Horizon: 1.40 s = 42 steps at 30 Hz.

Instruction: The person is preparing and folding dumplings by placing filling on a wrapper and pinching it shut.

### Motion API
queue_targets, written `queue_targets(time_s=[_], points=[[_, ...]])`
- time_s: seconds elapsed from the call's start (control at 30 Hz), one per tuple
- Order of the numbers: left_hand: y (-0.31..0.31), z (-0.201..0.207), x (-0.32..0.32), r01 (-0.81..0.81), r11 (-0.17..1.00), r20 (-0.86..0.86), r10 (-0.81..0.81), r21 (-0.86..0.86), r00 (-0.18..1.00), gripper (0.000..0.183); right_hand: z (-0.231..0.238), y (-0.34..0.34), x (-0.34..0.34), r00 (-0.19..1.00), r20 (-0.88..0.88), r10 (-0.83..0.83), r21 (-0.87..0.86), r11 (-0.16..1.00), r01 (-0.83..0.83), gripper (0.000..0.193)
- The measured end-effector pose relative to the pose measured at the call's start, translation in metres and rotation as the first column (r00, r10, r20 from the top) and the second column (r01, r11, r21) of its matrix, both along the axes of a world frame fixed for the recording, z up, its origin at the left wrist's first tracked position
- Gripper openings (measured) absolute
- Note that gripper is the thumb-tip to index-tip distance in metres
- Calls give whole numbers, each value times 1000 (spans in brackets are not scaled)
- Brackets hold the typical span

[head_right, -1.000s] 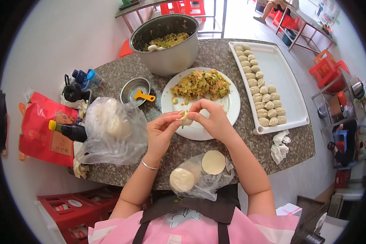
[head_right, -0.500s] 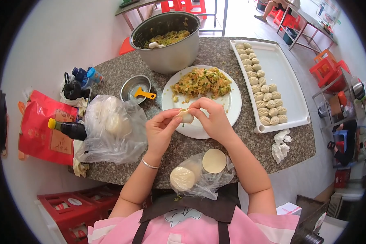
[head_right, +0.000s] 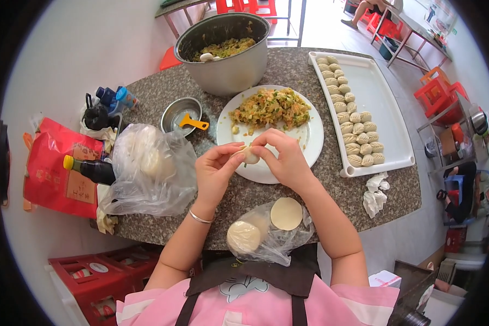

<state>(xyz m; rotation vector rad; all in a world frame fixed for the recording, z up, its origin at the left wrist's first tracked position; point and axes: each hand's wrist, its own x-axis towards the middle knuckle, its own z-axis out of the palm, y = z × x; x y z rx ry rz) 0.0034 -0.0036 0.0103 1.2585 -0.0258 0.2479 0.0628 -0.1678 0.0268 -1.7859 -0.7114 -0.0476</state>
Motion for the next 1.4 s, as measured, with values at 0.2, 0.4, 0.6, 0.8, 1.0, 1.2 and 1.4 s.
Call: queue_targets(time_s=[0.2, 0.4, 0.6, 0.8, 1.0, 1.2, 1.4], points=[[2, -8, 1, 45, 992, 135, -61, 119, 989, 16, 5, -5, 4, 980, -159, 124, 2, 992, -125, 9], [1, -6, -2, 8, 990, 5, -9, 139, 1000, 17, -1, 1, 1, 996, -8, 85, -7, 996, -85, 10], [2, -3, 1, 47, 997, -20, -46, 57, 999, 20, 1, -2, 0, 999, -47, -17, -27, 1000, 16, 10], [3, -7, 2, 77, 987, 118, -94, 142, 989, 17, 7, -4, 2, 992, -57, 110, -34, 993, -112, 11], [3, 0, -2, 57, 988, -43, -51, 142, 998, 16, 3, 2, -1, 996, 22, 85, -18, 996, -85, 10], [-1, 2, -1, -26, 999, -31, 26, -19, 999, 18, 1, 4, -4, 1000, 5, -27, 28, 999, 27, 8], [1, -4, 0, -12, 996, 69, 6, 94, 998, 13, 1, 4, -4, 998, 21, -55, 34, 998, 55, 8]])
